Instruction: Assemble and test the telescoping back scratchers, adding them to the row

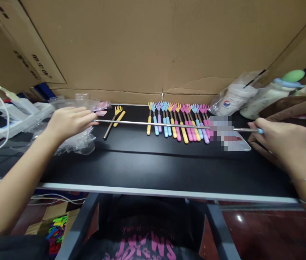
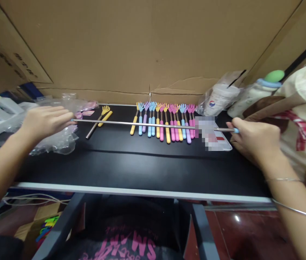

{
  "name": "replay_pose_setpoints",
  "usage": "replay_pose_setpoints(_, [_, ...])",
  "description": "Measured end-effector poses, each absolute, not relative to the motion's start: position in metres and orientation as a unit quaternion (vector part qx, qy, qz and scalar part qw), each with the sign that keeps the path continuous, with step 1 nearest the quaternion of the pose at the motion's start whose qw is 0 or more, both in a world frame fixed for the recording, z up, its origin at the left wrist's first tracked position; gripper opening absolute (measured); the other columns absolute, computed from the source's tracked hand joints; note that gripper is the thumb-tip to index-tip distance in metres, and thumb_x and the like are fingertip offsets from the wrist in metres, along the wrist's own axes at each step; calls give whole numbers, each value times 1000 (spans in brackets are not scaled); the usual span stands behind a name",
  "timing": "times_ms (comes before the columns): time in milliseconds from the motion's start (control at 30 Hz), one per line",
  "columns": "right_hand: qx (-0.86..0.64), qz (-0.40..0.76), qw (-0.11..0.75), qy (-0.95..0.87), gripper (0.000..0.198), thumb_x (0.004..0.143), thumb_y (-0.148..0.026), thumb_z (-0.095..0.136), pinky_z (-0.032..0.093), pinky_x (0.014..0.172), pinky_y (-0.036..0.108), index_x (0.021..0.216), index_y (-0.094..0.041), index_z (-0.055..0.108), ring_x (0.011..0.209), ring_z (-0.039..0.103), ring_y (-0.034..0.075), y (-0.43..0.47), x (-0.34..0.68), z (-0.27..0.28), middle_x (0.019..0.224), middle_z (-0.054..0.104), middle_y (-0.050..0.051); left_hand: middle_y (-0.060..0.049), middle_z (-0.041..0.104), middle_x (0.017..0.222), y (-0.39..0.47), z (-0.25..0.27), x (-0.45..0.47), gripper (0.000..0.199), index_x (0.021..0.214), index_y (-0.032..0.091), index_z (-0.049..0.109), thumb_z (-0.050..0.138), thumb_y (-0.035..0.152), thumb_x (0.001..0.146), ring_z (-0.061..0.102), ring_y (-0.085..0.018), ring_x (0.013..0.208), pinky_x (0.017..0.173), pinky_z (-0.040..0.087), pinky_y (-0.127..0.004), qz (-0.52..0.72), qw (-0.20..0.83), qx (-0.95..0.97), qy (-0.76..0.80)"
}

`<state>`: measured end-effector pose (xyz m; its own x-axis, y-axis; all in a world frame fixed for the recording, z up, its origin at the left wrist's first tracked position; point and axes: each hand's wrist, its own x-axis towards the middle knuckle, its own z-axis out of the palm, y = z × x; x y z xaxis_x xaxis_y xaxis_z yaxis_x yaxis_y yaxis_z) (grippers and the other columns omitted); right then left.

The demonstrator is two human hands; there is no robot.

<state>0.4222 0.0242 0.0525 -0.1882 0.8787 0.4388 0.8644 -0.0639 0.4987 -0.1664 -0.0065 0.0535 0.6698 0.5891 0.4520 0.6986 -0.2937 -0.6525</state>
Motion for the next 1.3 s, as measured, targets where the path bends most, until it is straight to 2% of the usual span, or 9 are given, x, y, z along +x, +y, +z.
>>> replay_pose_setpoints(133, [668, 326, 39, 667, 32, 81, -48, 41, 12, 51, 27, 68, -20, 51, 47, 29, 12, 33, 443, 52, 53, 50, 6, 1, 53, 58, -9, 51, -186, 38, 66, 20, 49, 34, 39, 96, 47, -13, 61, 50, 27, -23, -41, 448, -783, -430])
replay_pose_setpoints(533, [649, 289, 46, 702, 32, 85, -46, 38, 15, 51, 26, 82, -22, 59, 54, 44, 15, 33, 404, 45, 67, 63, 9, 0, 59, 66, -10, 37, -190, 29, 76, 21, 53, 35, 33, 96, 51, -15, 70, 57, 33, -24, -28, 449, -772, -449])
replay_pose_setpoints(667, [594, 257, 34, 761, 28, 83, -38, 40, 14, 52, 26, 88, -22, 62, 54, 47, 16, 26, 355, 42, 67, 64, 9, 0, 64, 71, -7, 36, -148, 29, 76, 21, 56, 39, 35, 95, 56, -15, 72, 56, 33, -24, -57, 388, -828, -400])
replay_pose_setpoints(767, [567, 249, 27, 785, 26, 80, -33, 43, 14, 52, 26, 94, -23, 62, 54, 50, 16, 12, 310, 37, 66, 65, 6, -1, 59, 59, -8, 32, -102, 34, 70, 20, 56, 38, 34, 95, 53, -14, 57, 49, 27, -25, -91, 367, -849, -370])
replay_pose_setpoints(833, [541, 234, 8, 808, 24, 80, -29, 43, 14, 52, 26, 93, -22, 63, 54, 52, 16, 2, 286, 35, 67, 66, 6, -1, 57, 57, -10, 31, -74, 33, 68, 19, 54, 39, 32, 95, 54, -13, 55, 48, 27, -25, -114, 361, -860, -342])
replay_pose_setpoints(1067, [542, 182, -7, 820, 24, 84, -29, 43, 14, 51, 26, 96, -23, 63, 62, 58, 16, -17, 247, 38, 74, 69, 5, 0, 53, 51, -16, 37, -19, 36, 67, 17, 54, 37, 32, 96, 52, -13, 49, 46, 23, -24, -147, 319, -882, -314])
replay_pose_setpoints(1200, [526, 182, -21, 830, 27, 88, -30, 39, 13, 50, 26, 96, -23, 63, 59, 57, 15, -22, 233, 35, 69, 68, 4, 0, 55, 52, -19, 32, 2, 38, 67, 16, 53, 38, 36, 96, 50, -11, 45, 48, 23, -24, -152, 250, -905, -309])
replay_pose_setpoints(1300, [511, 195, -36, 836, 33, 92, -33, 33, 11, 50, 27, 95, -23, 64, 54, 55, 14, -26, 225, 33, 66, 67, 4, 2, 56, 53, -18, 29, 12, 37, 67, 17, 52, 40, 39, 95, 50, -11, 44, 46, 21, -25, -162, 239, -909, -300])
